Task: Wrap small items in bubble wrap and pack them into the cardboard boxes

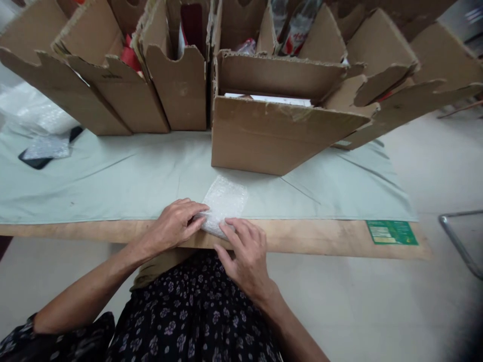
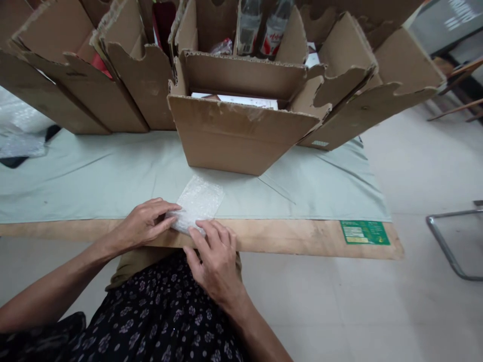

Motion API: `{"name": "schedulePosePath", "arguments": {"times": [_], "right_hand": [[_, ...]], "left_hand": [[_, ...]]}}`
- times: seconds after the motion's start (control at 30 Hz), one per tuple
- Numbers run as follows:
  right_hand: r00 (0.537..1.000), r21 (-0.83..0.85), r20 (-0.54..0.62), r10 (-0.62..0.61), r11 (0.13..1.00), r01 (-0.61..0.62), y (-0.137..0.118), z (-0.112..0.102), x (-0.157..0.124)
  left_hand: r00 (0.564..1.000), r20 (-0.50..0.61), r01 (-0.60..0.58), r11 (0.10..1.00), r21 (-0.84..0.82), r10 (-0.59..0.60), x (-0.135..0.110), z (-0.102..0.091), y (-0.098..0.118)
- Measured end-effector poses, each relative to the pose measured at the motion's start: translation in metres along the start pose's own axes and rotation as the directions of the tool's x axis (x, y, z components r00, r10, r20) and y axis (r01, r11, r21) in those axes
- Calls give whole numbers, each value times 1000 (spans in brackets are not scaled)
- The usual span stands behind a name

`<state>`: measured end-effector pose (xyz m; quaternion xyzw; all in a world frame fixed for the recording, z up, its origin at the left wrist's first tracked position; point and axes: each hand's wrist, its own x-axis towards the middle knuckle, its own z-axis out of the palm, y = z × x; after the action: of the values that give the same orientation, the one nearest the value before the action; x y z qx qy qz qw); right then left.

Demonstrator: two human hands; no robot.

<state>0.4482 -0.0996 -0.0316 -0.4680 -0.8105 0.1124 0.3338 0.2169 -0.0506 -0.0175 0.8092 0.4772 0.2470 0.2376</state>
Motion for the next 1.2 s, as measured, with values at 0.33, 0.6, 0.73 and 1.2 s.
{"name": "schedulePosePath", "arguments": {"times": [0.33,0.6,0.73,1.2], "right_hand": [[991,183,85,104,976,-118,8,-1,17],[998,-54,57,-13,998,16,14,-4,20],[994,8,98,46,999,-47,24,5,30],[966,455,147,212,853,-257,27,-31,21]], "left_hand": [[989,-22,-144,987,72,146,-20,-11,10],[988,-152,2,990,139,19,10,10,-2],[933,-264,220,968,-124,-245,-3,6,10],[887,33,391,713,-582,-460,4,23,57]]}}
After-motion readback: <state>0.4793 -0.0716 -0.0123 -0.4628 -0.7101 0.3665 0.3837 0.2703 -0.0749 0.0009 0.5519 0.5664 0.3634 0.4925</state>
